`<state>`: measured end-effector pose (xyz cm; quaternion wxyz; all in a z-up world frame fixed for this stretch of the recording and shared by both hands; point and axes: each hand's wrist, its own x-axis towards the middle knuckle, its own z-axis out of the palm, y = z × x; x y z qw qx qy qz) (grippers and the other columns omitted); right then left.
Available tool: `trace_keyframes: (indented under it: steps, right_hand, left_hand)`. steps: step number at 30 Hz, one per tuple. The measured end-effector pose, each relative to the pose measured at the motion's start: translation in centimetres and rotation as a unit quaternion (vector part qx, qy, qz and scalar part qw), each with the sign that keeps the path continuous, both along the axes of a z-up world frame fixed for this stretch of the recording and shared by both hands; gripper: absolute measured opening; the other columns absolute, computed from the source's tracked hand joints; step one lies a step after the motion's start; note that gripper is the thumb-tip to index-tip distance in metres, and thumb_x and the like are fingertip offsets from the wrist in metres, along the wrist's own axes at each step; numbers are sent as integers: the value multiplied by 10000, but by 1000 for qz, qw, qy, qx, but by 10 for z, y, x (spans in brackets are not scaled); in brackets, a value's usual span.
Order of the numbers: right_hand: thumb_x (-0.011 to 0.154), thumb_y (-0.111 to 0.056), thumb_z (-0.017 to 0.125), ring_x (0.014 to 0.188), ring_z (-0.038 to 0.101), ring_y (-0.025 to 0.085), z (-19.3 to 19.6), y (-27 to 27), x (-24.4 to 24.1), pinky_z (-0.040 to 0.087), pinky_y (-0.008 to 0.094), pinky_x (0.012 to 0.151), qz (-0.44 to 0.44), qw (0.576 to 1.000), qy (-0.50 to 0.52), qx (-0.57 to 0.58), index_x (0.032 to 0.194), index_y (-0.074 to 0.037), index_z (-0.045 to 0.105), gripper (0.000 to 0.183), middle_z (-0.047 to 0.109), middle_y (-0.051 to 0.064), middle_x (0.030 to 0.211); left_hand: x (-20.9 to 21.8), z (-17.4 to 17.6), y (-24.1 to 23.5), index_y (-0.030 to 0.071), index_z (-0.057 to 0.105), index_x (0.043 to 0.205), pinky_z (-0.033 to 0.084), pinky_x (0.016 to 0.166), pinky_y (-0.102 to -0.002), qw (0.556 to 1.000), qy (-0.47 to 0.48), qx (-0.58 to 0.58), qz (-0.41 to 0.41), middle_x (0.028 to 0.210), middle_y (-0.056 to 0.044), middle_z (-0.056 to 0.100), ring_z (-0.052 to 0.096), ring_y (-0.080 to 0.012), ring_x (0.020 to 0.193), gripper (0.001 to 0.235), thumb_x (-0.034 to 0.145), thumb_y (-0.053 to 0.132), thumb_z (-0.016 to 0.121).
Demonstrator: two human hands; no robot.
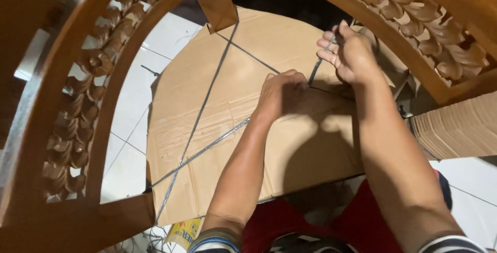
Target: The person wraps a cardboard sheet around the underside of an overturned wooden chair and secures it with black straps. They tie the straps together and then wrap a cardboard tube around one of the chair legs, securing it with additional straps.
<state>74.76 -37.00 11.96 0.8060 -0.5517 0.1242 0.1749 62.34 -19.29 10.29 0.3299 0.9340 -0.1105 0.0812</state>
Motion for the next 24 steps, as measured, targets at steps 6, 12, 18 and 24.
trace_keyframes:
  steps: [6,12,18,24]
  right_hand:
    - [993,-247,609,1154,625,438,22,-12,-130,497,539,1012,-90,789,-411,-448,1232,18,658,361,620,258,1155]
    - [910,-245,707,1035,693,230,-20,19,-171,591,347,915,-77,641,-490,-586,1183,-177,732,282,680,28,1052]
    - [1053,-376,573,1081,632,314,-51,7,-157,541,474,958,5,682,-405,-609,1367,-195,604,364,579,83,1128]
    - [1070,-486,500,1150,577,244,-41,17,-159,523,486,1004,96,693,-281,-657,1298,-291,625,325,541,9,1128]
  left_hand:
    - [1,1,0,295,693,873,462,897,-321,998,35,34,33,793,87,646,697,-161,877,54,899,248,689]
    - [-6,17,1,342,736,824,518,899,-389,990,90,-96,40,856,76,645,653,-275,862,135,836,210,758]
    - [11,8,2,263,742,898,487,958,-388,982,186,-23,35,1059,27,635,628,-336,1011,185,954,357,593]
    - [13,-5,-2,205,718,935,433,986,-421,988,148,36,33,1081,10,617,646,-284,1111,198,968,322,561]
